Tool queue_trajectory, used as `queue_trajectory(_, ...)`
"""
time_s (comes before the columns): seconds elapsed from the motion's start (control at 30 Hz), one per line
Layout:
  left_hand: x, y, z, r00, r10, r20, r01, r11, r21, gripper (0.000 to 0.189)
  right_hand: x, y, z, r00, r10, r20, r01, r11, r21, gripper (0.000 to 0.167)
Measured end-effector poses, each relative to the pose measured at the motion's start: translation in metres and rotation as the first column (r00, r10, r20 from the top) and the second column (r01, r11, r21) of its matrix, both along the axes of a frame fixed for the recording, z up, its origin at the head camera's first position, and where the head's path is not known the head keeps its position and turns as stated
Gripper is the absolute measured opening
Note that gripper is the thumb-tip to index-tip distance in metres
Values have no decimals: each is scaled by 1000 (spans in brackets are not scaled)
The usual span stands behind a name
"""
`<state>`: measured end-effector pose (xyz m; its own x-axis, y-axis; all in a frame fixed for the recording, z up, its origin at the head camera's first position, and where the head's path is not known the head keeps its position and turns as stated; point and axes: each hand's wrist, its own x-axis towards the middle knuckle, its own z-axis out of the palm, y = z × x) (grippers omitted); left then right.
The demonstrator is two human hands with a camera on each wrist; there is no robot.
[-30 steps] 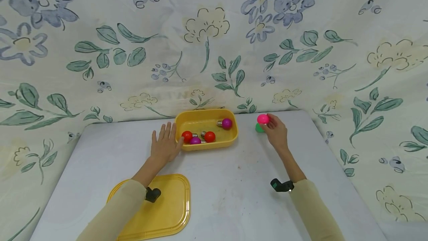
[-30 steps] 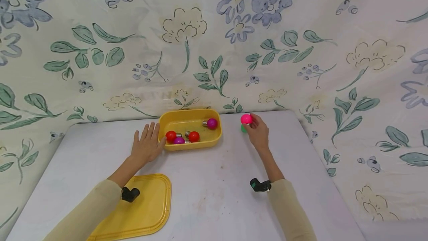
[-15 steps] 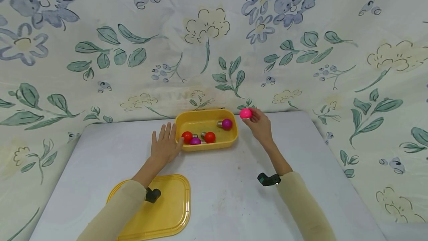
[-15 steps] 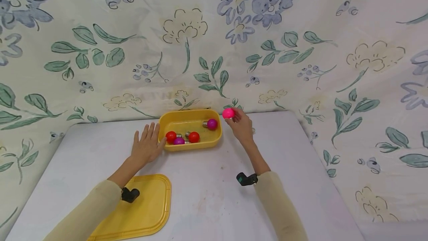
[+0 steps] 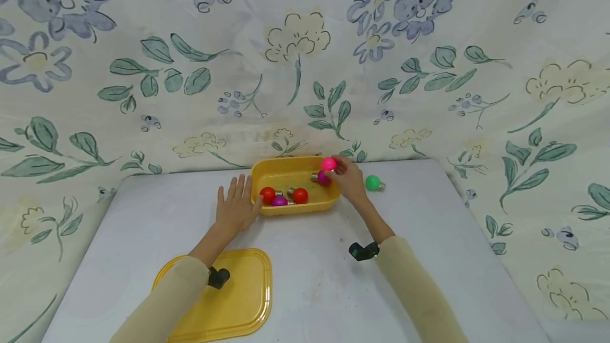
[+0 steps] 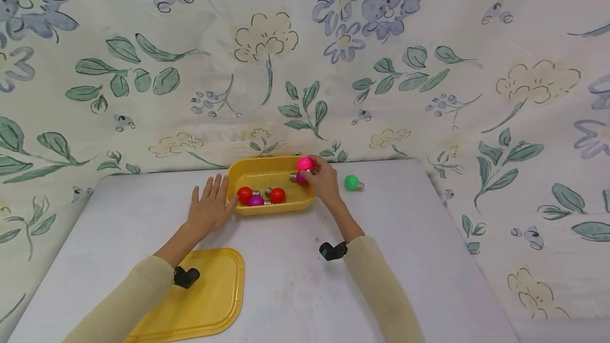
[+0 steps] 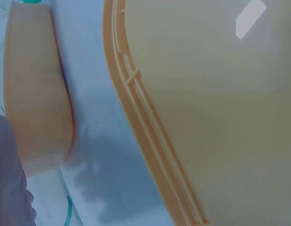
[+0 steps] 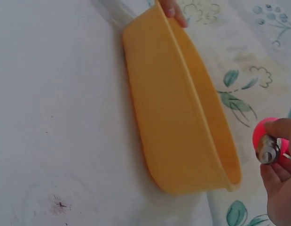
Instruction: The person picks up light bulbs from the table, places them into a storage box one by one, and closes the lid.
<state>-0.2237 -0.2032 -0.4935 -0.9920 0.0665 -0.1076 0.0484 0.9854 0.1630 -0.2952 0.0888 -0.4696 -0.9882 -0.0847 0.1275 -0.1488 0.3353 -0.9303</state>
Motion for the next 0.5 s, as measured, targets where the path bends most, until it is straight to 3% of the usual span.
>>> queue_trajectory(0.2,1,1,1,1000,2,4,-2,1000,5,77,-4,-10,-14,999,33,11,-34,998,58,50)
queue_trajectory(0.5,0,0,2,1000,-10,0,10,1000,12,75,-5,-25,-15,999,50,4,-50,990,130,48)
